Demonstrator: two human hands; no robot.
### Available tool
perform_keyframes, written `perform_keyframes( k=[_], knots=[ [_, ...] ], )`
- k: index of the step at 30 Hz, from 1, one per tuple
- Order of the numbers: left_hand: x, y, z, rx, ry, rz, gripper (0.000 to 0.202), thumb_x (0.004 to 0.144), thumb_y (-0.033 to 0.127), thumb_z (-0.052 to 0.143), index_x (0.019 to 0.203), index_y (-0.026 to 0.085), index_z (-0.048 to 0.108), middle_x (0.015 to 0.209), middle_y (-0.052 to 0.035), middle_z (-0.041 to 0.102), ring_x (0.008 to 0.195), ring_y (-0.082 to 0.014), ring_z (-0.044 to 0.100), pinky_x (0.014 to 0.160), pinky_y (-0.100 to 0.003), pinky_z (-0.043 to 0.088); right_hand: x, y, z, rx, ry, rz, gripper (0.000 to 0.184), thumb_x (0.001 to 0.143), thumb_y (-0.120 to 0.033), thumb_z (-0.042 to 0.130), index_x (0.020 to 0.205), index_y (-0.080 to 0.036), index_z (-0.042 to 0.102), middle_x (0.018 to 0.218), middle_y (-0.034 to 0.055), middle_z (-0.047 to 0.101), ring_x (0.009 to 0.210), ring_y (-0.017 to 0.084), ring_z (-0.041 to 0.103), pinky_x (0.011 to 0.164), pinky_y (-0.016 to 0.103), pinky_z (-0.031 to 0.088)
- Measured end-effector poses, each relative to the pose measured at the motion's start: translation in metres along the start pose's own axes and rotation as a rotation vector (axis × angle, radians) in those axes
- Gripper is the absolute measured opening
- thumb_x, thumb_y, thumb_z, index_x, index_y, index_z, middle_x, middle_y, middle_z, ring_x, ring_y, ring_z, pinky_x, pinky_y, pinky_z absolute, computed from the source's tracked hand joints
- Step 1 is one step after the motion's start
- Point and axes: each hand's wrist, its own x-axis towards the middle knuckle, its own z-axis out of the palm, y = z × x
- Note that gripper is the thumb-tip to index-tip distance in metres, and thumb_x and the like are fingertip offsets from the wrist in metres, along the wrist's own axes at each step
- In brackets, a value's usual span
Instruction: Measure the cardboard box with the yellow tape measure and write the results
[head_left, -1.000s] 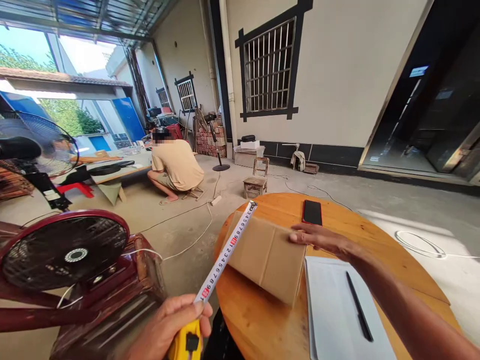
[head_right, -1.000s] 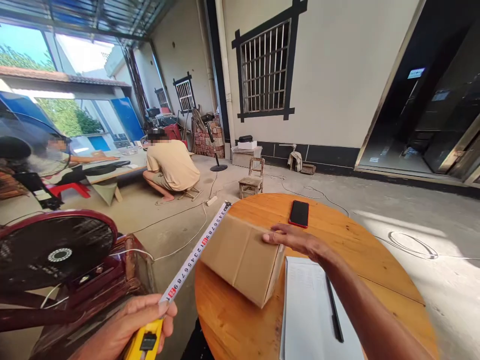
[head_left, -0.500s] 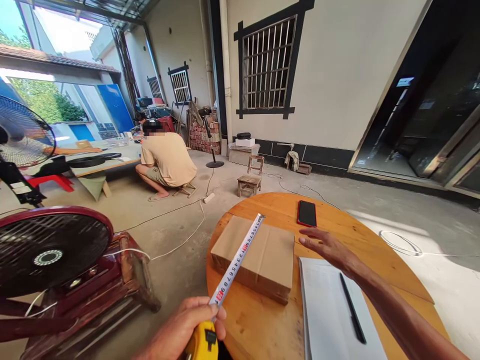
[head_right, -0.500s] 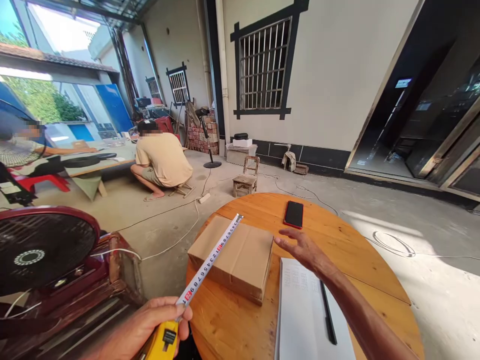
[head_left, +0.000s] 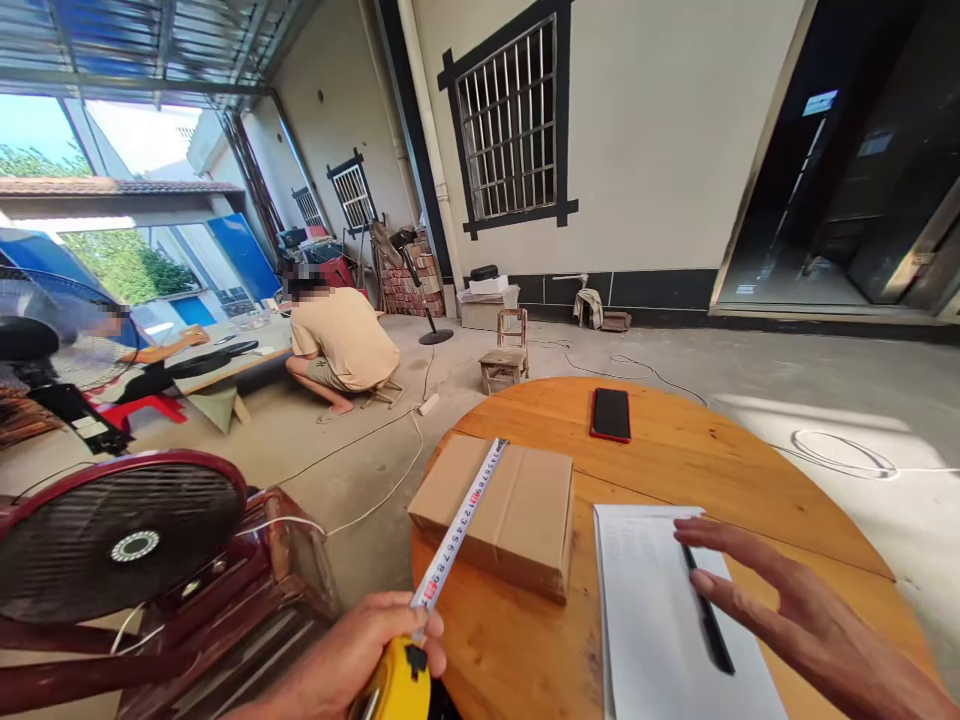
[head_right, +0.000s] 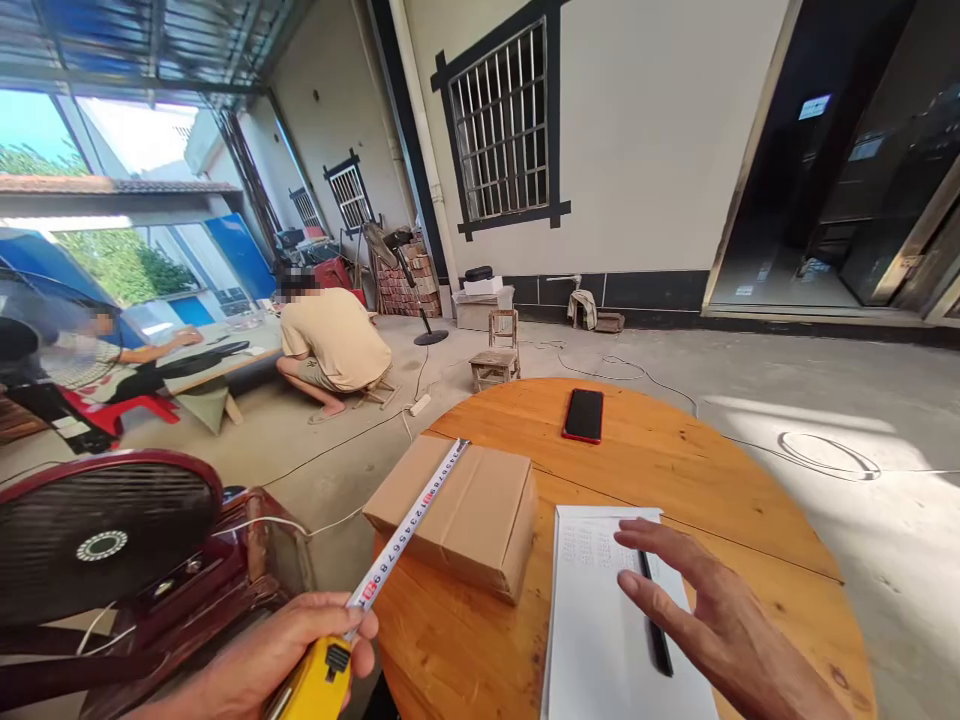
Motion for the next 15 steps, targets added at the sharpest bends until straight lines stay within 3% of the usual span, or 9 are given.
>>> perform_keyframes(
  k=[7,11,15],
  knots=[
    [-0.004,-0.001,0.011,-0.009,0.013,0.004,0.018,0.068,0.030,0.059,0.074,0.013,0.060,0.061,-0.0055,0.066,0.049,-0.0127,0.054,0.048,-0.021,0.037,-0.029,0.058,0.000,-0.002,0.087,-0.050,0.048,0.076,-0.059,0.052,0.118,-0.036,0.059,0.127,0.0021,0.059,0.116,0.032,0.054,0.075,0.041,0.059],
    [-0.003,-0.005,0.014,-0.032,-0.004,0.004,0.020,0.066,0.030,0.062,0.076,0.013,0.061,0.060,-0.0049,0.066,0.046,-0.0113,0.051,0.045,-0.021,0.036,-0.034,0.064,-0.004,-0.016,0.101,-0.060,0.047,0.076,-0.059,0.052,0.117,-0.038,0.059,0.126,0.0016,0.059,0.115,0.034,0.054,0.080,0.047,0.057],
    [0.000,-0.007,0.015,-0.051,-0.030,0.011,0.020,0.065,0.029,0.061,0.076,0.012,0.061,0.059,-0.0043,0.065,0.044,-0.0106,0.050,0.043,-0.020,0.036,-0.033,0.060,-0.009,-0.020,0.128,-0.040,0.041,0.075,-0.057,0.053,0.112,-0.042,0.061,0.124,0.0037,0.060,0.114,0.033,0.054,0.074,0.047,0.057]
  ],
)
